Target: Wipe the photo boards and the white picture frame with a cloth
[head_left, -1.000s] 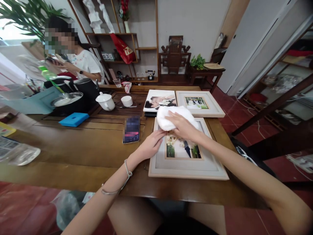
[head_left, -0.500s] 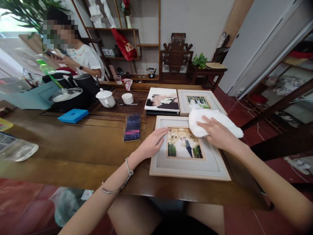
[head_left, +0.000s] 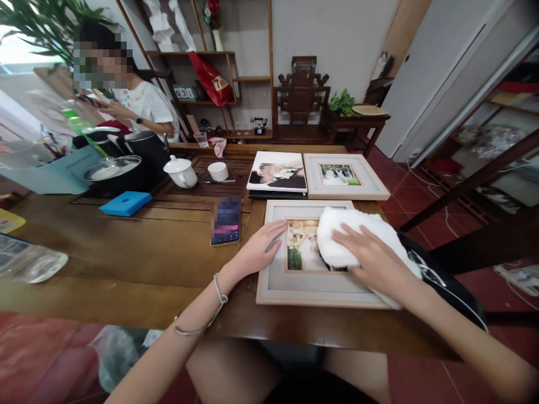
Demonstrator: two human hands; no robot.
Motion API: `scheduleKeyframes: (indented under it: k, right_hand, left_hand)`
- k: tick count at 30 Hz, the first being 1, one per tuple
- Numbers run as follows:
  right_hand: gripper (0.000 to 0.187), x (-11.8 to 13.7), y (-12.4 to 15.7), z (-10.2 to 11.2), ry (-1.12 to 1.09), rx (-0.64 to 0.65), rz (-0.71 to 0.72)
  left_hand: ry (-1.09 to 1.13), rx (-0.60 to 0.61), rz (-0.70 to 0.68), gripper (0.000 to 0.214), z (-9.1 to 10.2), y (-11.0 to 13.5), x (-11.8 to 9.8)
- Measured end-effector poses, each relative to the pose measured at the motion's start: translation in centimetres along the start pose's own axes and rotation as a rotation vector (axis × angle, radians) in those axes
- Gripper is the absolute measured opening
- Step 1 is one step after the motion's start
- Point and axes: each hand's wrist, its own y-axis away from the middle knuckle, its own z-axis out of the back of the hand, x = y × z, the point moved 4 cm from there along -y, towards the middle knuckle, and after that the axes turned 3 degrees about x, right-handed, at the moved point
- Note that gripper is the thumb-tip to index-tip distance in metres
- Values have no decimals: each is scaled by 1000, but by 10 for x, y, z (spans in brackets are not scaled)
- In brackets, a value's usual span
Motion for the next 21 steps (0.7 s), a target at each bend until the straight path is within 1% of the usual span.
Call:
scheduleKeyframes:
  k: [2, 4, 6, 7, 8, 10, 12, 14, 15, 17, 18, 19, 21]
  right_hand:
    - [64, -19, -27, -4, 36, -72, -33]
    - [59, -32, -50, -4, 75, -103, -94]
    - [57, -34, -62, -5, 92, -79, -123]
    - [56, -30, -64, -5, 94, -59, -115]
    - [54, -23, -61, -5, 91, -38, -95]
    - [51, -3, -43, -2, 81, 7, -32]
    - [52, 21, -12, 4, 60, 55, 62]
    - [59, 43, 23, 15, 16, 73, 182]
    - [63, 49, 38, 20, 2, 77, 219]
    - [71, 50, 55, 28, -17, 91, 234]
    - [73, 45, 55, 28, -21, 103, 210]
    - [73, 37, 51, 26, -21, 114, 173]
    - [71, 16, 29, 18, -10, 112, 91]
  left_hand:
    - [-3, -3, -7, 45, 0, 0, 0]
    - [-9, -10, -15, 44, 0, 0, 1]
    - [-8, -17, -21, 44, -1, 0, 1]
    - [-4, -22, -22, 44, -1, 0, 1]
    - [-1, -27, -23, 43, -1, 0, 1]
    - [-1, -32, -22, 43, -1, 0, 2]
    - [-7, -28, -21, 43, -2, -1, 2]
    - [-8, -25, -16, 43, -2, -1, 2]
    - [-7, -23, -14, 43, -2, -1, 2]
    - [-3, -16, -8, 43, -2, -1, 2]
    - [0, -14, -6, 44, -2, -1, 2]
    - [3, -12, -5, 44, -2, -1, 2]
    - [7, -10, -6, 44, -2, -1, 2]
